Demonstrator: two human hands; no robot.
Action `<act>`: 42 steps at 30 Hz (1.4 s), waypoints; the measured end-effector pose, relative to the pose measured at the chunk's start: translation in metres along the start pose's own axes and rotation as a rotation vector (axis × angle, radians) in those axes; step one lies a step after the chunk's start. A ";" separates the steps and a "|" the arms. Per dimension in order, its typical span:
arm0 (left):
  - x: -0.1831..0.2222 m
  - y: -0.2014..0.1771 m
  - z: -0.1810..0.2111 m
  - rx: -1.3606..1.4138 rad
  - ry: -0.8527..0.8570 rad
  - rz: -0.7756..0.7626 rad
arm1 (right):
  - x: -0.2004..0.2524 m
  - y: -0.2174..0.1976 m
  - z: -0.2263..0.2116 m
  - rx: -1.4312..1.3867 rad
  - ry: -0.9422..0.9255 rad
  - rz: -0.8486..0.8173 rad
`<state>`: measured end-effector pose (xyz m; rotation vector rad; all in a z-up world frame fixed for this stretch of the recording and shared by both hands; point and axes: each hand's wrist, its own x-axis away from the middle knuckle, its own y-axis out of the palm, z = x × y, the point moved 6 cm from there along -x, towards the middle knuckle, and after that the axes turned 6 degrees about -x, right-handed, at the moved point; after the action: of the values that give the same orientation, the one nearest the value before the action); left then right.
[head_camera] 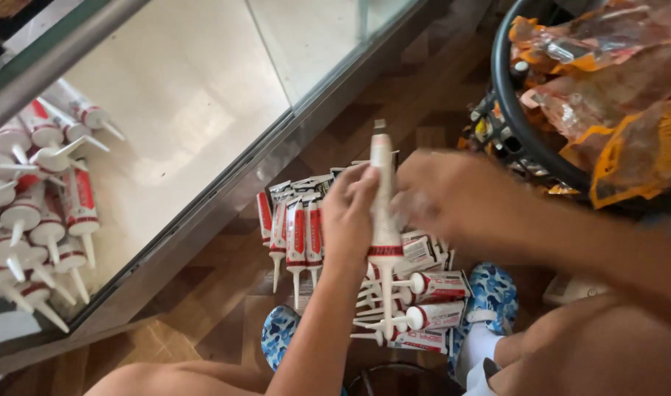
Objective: Wiping tubes of gear oil with a cloth and organizing them on the floor near a display case.
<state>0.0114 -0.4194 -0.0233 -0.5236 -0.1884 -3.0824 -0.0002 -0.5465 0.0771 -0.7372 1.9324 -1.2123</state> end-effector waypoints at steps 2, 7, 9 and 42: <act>0.006 -0.010 0.001 0.043 -0.034 0.127 | 0.022 -0.002 0.065 -0.239 0.738 -0.156; 0.003 0.002 -0.002 -0.149 0.062 0.142 | 0.038 -0.012 0.069 -0.431 1.041 -0.391; 0.005 0.009 -0.003 -0.248 0.124 0.135 | 0.039 0.001 0.055 -0.540 1.039 -0.430; 0.039 -0.135 -0.285 -1.239 -0.347 0.126 | 0.063 0.039 0.078 -0.034 0.743 -0.717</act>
<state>-0.1231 -0.3195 -0.2936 -0.9668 1.7105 -2.5645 0.0237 -0.6183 0.0009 -1.1730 2.3499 -2.1203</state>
